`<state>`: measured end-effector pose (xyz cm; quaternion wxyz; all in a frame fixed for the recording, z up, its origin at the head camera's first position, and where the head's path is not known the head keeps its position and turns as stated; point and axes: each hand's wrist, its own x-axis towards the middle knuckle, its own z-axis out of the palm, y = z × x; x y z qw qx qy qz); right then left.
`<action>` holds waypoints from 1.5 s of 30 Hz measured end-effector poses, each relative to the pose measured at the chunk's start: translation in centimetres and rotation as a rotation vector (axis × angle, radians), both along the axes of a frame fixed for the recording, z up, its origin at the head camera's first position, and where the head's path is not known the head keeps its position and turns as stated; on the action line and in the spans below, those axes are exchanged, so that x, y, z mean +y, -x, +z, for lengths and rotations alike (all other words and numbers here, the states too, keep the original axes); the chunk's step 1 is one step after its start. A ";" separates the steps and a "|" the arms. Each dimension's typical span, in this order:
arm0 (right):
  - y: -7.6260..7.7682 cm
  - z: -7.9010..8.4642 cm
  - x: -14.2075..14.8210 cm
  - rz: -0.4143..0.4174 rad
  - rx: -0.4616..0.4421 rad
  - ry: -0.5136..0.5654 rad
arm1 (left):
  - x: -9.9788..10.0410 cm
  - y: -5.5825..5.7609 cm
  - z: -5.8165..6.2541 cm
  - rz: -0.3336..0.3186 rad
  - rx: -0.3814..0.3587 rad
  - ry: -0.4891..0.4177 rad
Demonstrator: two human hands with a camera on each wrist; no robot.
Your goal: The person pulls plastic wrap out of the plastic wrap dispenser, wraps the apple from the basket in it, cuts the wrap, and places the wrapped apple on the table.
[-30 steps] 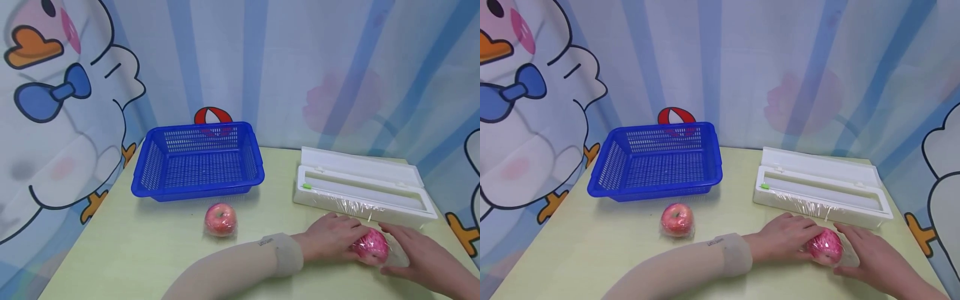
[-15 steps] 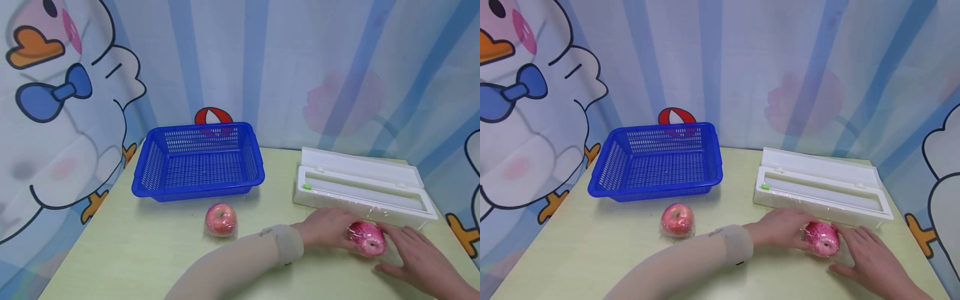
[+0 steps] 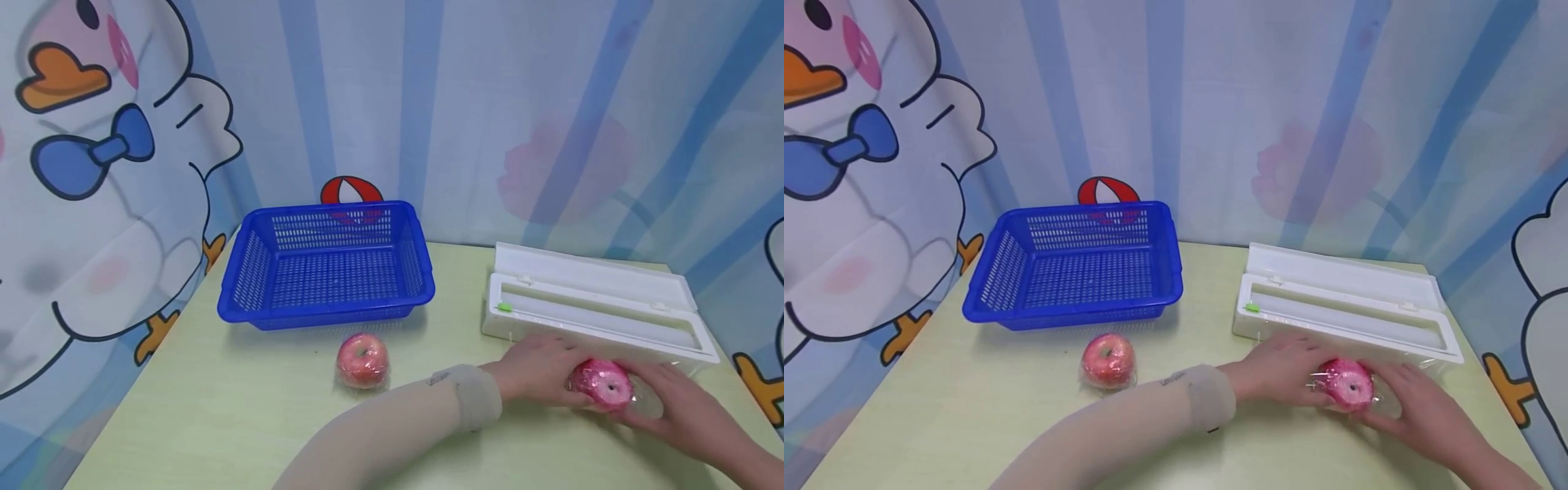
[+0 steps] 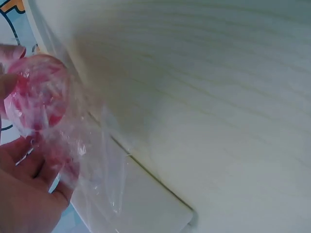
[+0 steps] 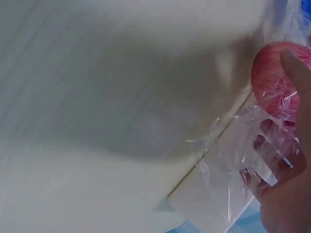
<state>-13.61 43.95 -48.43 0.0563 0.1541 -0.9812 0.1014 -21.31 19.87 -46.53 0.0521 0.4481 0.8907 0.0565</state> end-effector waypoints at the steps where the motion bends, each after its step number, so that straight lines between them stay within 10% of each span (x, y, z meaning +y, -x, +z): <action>1: 0.1 0.0 0.2 0.014 0.013 0.010 | 0.0 -0.1 0.0 0.001 0.015 -0.001; 7: 0.8 0.3 1.0 0.085 0.106 0.040 | 0.1 -0.2 0.1 0.000 0.061 -0.055; 22: 1.6 0.4 0.8 0.043 -0.071 0.153 | 0.2 0.0 -0.6 0.051 0.015 -0.113; 45: 1.4 -1.6 1.0 0.086 0.109 0.157 | 0.4 0.3 -1.4 0.004 0.100 -0.118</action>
